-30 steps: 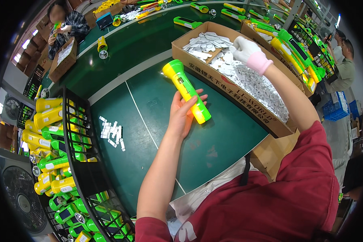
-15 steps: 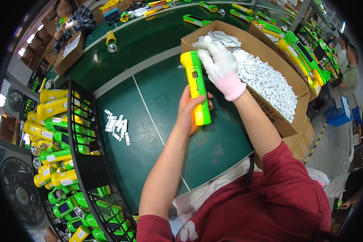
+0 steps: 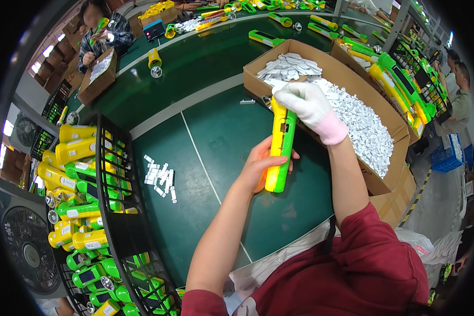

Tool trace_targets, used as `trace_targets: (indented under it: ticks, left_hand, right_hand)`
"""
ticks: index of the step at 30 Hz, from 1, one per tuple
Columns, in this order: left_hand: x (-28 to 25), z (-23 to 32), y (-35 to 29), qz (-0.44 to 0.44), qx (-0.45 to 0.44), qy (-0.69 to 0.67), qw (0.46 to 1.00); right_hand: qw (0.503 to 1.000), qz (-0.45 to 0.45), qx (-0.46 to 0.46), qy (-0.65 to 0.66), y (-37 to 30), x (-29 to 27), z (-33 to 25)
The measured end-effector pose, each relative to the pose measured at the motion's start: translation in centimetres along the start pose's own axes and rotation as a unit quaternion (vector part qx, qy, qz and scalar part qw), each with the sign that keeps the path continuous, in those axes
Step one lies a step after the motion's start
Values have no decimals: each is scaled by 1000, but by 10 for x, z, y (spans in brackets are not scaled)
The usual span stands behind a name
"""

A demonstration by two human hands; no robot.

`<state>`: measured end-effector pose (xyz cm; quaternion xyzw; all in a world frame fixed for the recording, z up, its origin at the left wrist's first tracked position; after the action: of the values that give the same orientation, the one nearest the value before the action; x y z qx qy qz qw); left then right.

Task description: The person assembles flashlights by joining the casing pieces together by hand and inserting switch buttons picked from a box into the flashlight bodies.

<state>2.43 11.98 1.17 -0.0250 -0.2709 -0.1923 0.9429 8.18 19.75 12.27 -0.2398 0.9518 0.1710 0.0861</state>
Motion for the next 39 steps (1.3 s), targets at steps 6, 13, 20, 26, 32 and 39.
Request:
trace_targets:
  ticks: [6,13,20,26,32,39]
  left_hand:
    - [0,0,-1,-13,-5,-36,999]
    - [5,1,-1,-35,-18,-60,997]
    - [8,4,-1,-59,3,-67,996]
    - [-2,10,1,13,49,-52,997]
    - [-41,14,-1,184,115,-8,976]
    - [-47,14,-5,219,119,-36,968]
  right_hand:
    - [1000,19,-15,13,-2,-3,4]
    - [995,54,23,75,-5,-10,15]
    - [996,25,29,83,-6,-5,18]
    - [938,230,-214,-148,-21,-29,-27]
    - [968,129,-152,152,-18,-2,-16]
    - [959,20,36,279,-7,22,23]
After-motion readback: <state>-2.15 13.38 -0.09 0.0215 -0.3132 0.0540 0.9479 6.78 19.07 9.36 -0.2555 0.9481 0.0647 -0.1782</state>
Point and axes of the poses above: each hand's wrist, its own y-axis towards the middle knuckle, its own x-axis out of the palm, z = x × y, the point moved 9 cm from there along y, towards the middle knuckle, and after that the axes turned 6 degrees about y, right-handed, at the moved point
